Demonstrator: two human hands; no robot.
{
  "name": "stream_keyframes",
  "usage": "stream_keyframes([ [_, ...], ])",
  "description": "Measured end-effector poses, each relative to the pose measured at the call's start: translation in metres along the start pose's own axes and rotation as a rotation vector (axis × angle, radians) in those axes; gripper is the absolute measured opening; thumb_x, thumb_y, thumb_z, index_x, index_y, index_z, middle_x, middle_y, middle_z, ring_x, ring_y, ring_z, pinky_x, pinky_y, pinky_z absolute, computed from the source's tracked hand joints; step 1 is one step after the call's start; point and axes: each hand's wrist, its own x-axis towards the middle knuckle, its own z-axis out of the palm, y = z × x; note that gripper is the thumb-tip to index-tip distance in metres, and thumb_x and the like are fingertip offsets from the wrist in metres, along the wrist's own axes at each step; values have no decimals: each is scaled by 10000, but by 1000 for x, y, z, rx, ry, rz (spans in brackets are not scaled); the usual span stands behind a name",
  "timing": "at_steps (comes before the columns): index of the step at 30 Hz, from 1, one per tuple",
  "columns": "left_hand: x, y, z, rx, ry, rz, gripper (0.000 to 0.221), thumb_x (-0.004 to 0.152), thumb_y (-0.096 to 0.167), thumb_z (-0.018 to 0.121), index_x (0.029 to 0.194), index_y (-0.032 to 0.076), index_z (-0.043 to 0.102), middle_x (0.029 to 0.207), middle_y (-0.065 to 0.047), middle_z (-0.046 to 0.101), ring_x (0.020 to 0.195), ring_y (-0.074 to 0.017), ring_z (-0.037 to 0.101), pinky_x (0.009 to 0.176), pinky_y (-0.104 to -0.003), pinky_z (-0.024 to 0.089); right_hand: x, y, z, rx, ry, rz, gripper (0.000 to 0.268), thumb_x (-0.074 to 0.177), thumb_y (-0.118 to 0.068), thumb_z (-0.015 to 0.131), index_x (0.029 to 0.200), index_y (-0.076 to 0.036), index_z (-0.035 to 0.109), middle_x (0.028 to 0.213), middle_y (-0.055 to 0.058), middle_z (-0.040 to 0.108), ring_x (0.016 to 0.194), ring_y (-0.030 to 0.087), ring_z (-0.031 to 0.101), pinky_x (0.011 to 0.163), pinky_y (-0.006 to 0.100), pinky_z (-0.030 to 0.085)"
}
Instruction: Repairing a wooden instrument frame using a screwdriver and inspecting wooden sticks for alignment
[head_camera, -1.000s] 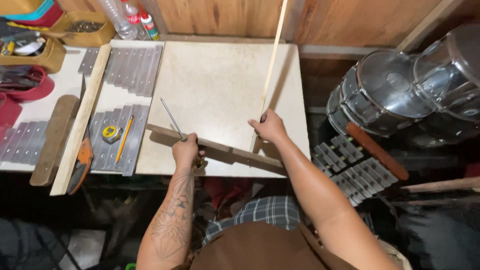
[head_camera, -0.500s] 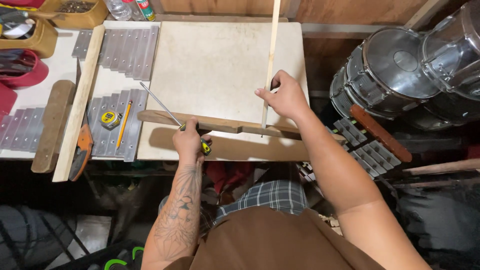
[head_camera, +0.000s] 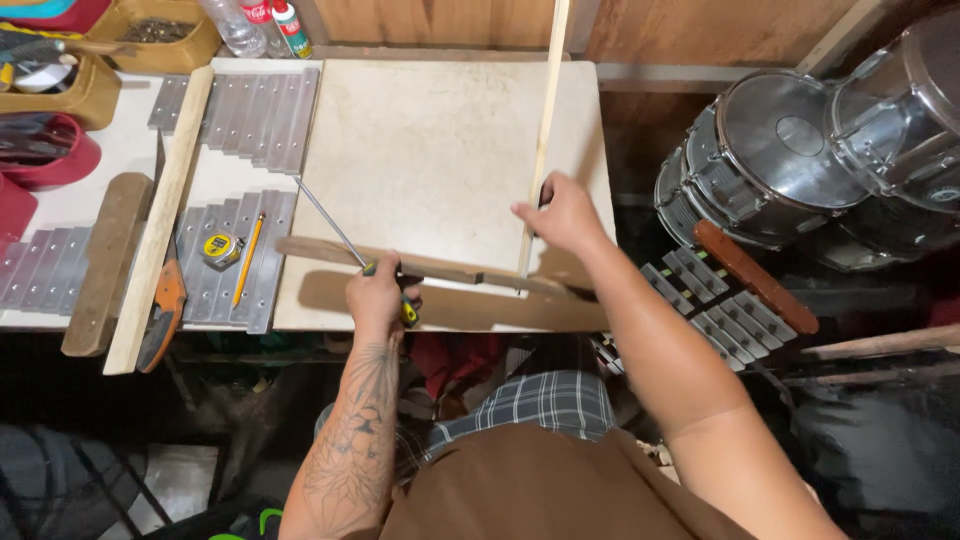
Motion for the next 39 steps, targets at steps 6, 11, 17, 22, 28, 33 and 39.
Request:
stream_keyframes([
  [6,11,-14,-12,80,-28,-61,439,899,303,729,1064,-94,643,791,-315,694,600,-354,741,537,-511,628,-2,29,33,-38,-95,132,409,741,-411,817,853,-78,607,869,164,729,957,352,743,808,448,573],
  [11,36,-27,-8,121,-54,-117,422,924,302,717,1078,-81,627,765,-302,704,562,-309,732,531,-500,631,15,42,53,-66,-155,180,358,733,-375,786,831,-71,623,840,151,723,928,344,743,781,443,590],
  [17,48,-20,6,153,-66,-102,389,933,298,707,1011,-78,643,711,-278,702,485,-276,707,477,-468,620,46,68,71,-94,-174,202,354,725,-371,762,860,-62,651,843,150,713,924,346,742,778,448,594],
  [22,43,0,18,202,-67,-101,395,939,300,686,1028,-82,642,716,-267,713,487,-264,706,475,-442,620,59,69,69,-78,-192,208,374,745,-356,737,907,-29,654,903,186,707,1014,390,716,825,485,578],
  [28,48,6,31,187,-77,-118,391,955,296,665,1058,-79,625,713,-259,712,474,-248,692,455,-413,616,71,73,70,-86,-175,235,386,761,-355,737,964,-31,681,944,184,721,1045,388,715,841,480,583],
  [33,58,6,38,205,-92,-116,406,965,314,659,1080,-74,617,730,-247,719,482,-246,693,462,-401,611,74,66,63,-75,-183,246,436,778,-343,719,1035,8,683,1016,214,719,1102,412,695,870,493,580],
  [39,62,8,43,206,-94,-97,413,953,317,671,1068,-76,619,717,-249,718,473,-254,696,450,-407,610,76,63,64,-105,-171,267,462,777,-334,713,1071,21,697,1031,216,723,1104,412,699,864,499,588],
])
